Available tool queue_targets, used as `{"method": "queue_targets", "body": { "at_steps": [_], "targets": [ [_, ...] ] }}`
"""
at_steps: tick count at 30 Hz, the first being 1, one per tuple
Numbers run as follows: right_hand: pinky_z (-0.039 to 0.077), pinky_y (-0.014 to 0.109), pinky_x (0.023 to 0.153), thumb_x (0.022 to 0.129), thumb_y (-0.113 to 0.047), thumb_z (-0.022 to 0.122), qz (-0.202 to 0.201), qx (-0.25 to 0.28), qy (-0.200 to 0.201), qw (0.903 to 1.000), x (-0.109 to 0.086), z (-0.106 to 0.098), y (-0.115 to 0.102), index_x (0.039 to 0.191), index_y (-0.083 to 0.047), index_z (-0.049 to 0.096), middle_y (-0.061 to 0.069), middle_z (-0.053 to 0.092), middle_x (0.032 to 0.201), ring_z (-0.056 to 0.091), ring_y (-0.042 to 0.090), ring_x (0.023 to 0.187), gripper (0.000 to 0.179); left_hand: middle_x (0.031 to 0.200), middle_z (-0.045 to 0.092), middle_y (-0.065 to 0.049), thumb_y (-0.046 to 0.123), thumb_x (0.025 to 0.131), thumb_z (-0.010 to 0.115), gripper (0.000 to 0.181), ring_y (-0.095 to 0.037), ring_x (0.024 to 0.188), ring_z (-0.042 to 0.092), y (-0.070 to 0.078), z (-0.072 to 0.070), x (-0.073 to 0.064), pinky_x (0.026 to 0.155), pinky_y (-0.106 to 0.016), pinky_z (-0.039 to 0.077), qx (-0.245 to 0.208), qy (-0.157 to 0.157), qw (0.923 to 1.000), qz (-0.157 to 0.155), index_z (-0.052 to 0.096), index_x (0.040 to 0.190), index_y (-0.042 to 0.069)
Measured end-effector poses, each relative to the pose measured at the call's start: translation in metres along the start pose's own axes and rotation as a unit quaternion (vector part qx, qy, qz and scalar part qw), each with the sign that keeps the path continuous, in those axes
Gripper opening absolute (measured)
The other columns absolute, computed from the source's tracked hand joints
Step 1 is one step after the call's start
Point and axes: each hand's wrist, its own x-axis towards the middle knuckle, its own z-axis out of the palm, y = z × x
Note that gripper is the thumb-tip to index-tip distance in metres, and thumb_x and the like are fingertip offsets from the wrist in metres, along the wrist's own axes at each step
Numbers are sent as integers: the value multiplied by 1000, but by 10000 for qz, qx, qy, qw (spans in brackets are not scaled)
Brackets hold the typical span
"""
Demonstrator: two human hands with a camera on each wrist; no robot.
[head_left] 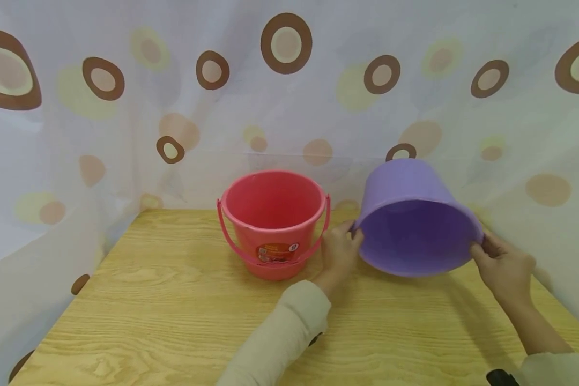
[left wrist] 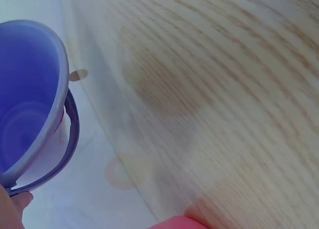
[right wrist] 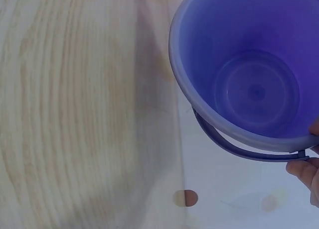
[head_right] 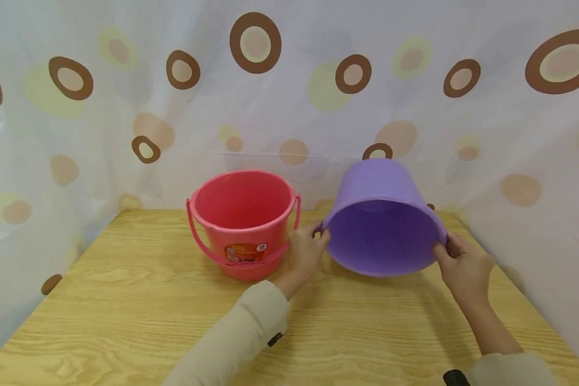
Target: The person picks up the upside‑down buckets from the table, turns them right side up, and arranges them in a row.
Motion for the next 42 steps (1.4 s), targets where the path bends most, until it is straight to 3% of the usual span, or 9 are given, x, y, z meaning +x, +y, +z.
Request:
{"method": "queue_targets", "body": {
  "at_steps": [6, 10, 19, 25, 28, 30, 35, 42],
  "targets": [
    [43, -2, 61, 77, 12, 58, 36, 319, 54, 9995, 8, -4, -8, 109, 15, 58, -46, 49, 80, 52, -27, 73, 32, 67, 71, -3, 7, 74, 68, 8, -9, 55, 61, 3, -2, 4, 53, -10, 46, -252, 66, 9997, 46, 73, 80, 7],
    [43, -1, 63, 77, 12, 61, 278, 362, 30, 9990, 13, -7, -13, 112, 15, 56, -46, 49, 80, 52, -26, 73, 35, 64, 70, -3, 7, 75, 67, 6, -5, 52, 56, 5, -4, 8, 51, -6, 43, -538, 82, 9985, 64, 72, 78, 7],
    [44, 0, 62, 77, 10, 61, 214, 378, -89, 9990, 16, -16, -18, 114, 11, 58, -43, 53, 80, 55, -24, 71, 37, 72, 72, -8, 5, 74, 68, 18, -7, 59, 62, 9, -8, 15, 52, -5, 44, -936, 29, 9956, 105, 75, 90, 3],
    [44, 1, 58, 79, 6, 62, 224, 310, -346, 9987, 23, -26, -20, 110, -16, 64, -43, 54, 78, 54, -24, 68, 38, 69, 71, -6, 4, 73, 66, 22, 0, 57, 52, 13, -13, 21, 50, -2, 40, -1236, -232, 9921, 46, 75, 93, 5],
    [44, 1, 55, 80, 4, 61, 305, 329, -602, 9972, 27, -31, -21, 99, -35, 62, -43, 54, 76, 53, -24, 66, 44, 73, 72, -8, 2, 72, 67, 23, -3, 59, 57, 13, -14, 23, 52, -1, 41, -1383, -221, 9900, 164, 74, 94, 3],
    [44, 1, 54, 80, 4, 61, 313, 319, -717, 9964, 30, -34, -21, 92, -41, 60, -43, 54, 75, 53, -24, 65, 47, 75, 71, -9, 1, 71, 67, 21, -7, 61, 59, 13, -14, 25, 54, -2, 42, -1473, -182, 9885, 282, 74, 91, 1],
    [44, 1, 52, 82, -3, 62, 504, 110, -948, 9942, 36, -38, -21, 87, -46, 58, -43, 53, 69, 52, -24, 62, 43, 77, 71, -10, -1, 70, 67, 15, -11, 65, 62, 14, -14, 30, 58, -4, 44, -1615, -221, 9860, 363, 74, 83, 0],
    [43, 6, 49, 85, -13, 63, 896, 60, -1353, 9867, 44, -40, -22, 85, -50, 58, -42, 54, 66, 53, -22, 60, 37, 73, 72, -11, -2, 70, 65, 17, -6, 60, 61, 18, -20, 35, 53, -5, 44, -1818, -539, 9817, -169, 74, 84, -2]
  ]
}}
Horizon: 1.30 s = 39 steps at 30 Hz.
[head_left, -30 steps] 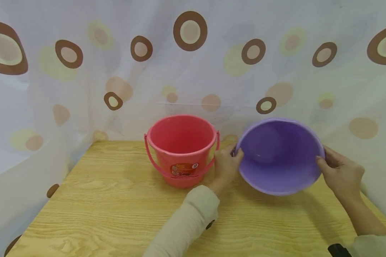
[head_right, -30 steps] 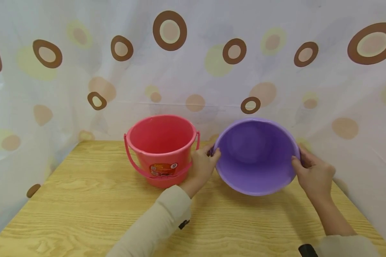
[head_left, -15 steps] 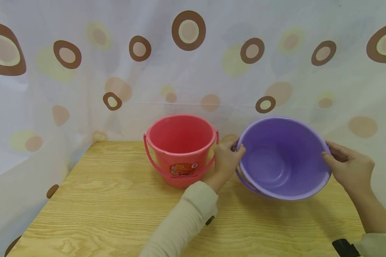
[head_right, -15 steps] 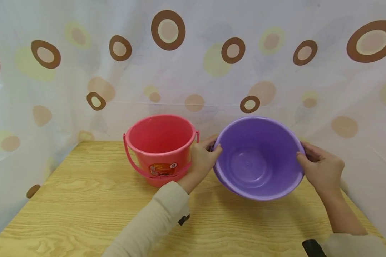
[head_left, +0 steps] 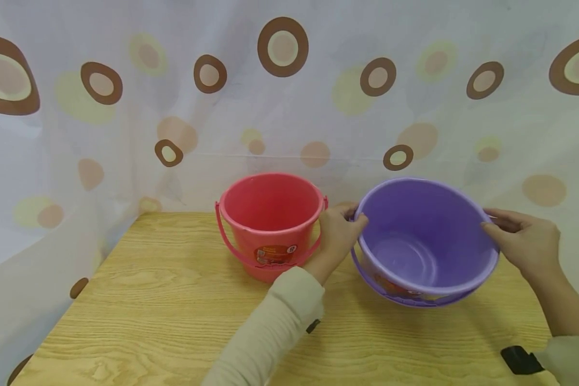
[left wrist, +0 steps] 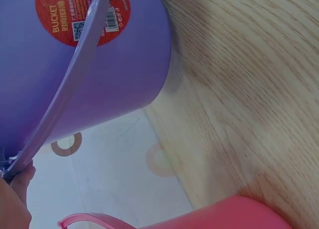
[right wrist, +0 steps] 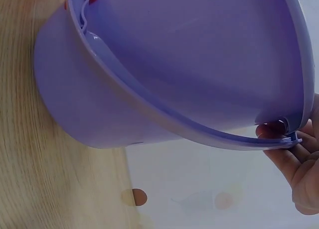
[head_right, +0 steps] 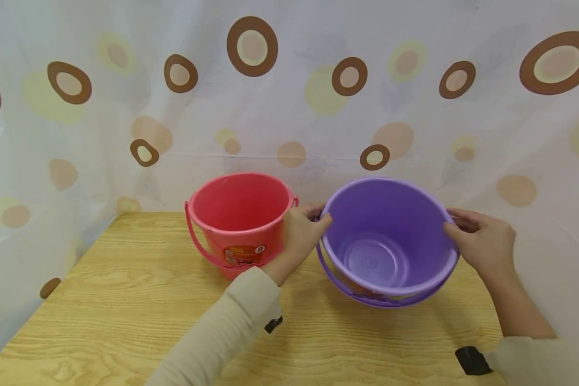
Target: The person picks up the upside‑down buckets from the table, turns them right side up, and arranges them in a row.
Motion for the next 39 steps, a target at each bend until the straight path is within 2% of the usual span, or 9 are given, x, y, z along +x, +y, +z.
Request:
{"method": "queue_targets", "body": {
  "at_steps": [3, 9, 11, 14, 18, 21, 24, 27, 39],
  "targets": [
    [44, 7, 48, 85, -14, 63, 128, 172, -215, 9995, 4, 1, 0, 82, -51, 58, -39, 57, 65, 55, -19, 59, 37, 73, 72, -11, -2, 70, 64, 17, -3, 59, 59, 0, -2, 1, 52, -5, 43, -39, -69, 9997, -239, 75, 83, -2],
    [45, 6, 51, 86, -16, 61, 187, 84, -473, 9987, 16, 7, 2, 81, -50, 56, -39, 56, 66, 54, -19, 60, 35, 75, 73, -12, -2, 72, 62, 19, -3, 59, 58, -3, -2, 6, 50, -6, 42, -37, -170, 9985, -511, 75, 87, -1],
    [46, 6, 52, 87, -14, 61, 228, 247, -547, 9979, 20, 9, 3, 81, -49, 57, -38, 57, 66, 55, -18, 61, 35, 78, 73, -12, -2, 73, 63, 21, -3, 61, 60, -4, -1, 7, 52, -5, 43, -13, -216, 9979, -609, 74, 91, -2],
    [47, 6, 54, 87, -11, 60, 360, 662, -635, 9951, 25, 12, 5, 80, -47, 59, -35, 60, 67, 58, -16, 61, 37, 76, 73, -12, -1, 76, 63, 19, -1, 60, 57, -5, -1, 9, 51, -5, 40, 57, -275, 9973, -684, 74, 92, -2],
    [48, 5, 57, 87, -9, 59, 450, 1004, -630, 9919, 29, 15, 10, 80, -44, 62, -33, 62, 68, 59, -15, 63, 36, 71, 70, -13, 2, 78, 65, 17, 1, 56, 47, -6, -2, 10, 48, -5, 36, 5, -373, 9973, -632, 74, 92, -3],
    [47, 5, 57, 88, -12, 60, 507, 948, -605, 9924, 32, 17, 14, 80, -44, 62, -34, 61, 69, 59, -15, 63, 33, 76, 71, -14, 4, 80, 66, 21, -2, 59, 51, -8, -2, 9, 51, -6, 39, -36, -491, 9971, -576, 71, 99, -3],
    [48, 5, 57, 89, -14, 60, 580, 901, -621, 9923, 33, 18, 17, 78, -44, 62, -35, 60, 69, 59, -14, 62, 32, 85, 72, -16, 6, 82, 66, 26, -10, 67, 62, -10, -1, 8, 57, -7, 45, -103, -607, 9962, -610, 68, 106, -4],
    [48, 6, 57, 89, -17, 60, 647, 950, -687, 9910, 33, 19, 19, 78, -44, 63, -34, 61, 70, 59, -13, 62, 30, 91, 71, -18, 7, 83, 65, 29, -16, 74, 66, -12, 0, 7, 61, -9, 48, -188, -672, 9953, -670, 66, 109, -6],
    [48, 5, 61, 90, -21, 60, 1003, 1160, -773, 9851, 34, 23, 23, 80, -39, 68, -33, 61, 74, 59, -14, 67, 21, 94, 71, -18, 13, 86, 64, 31, -13, 74, 63, -15, 0, 7, 61, -8, 47, -226, -814, 9940, -694, 65, 112, -5]
  ]
}}
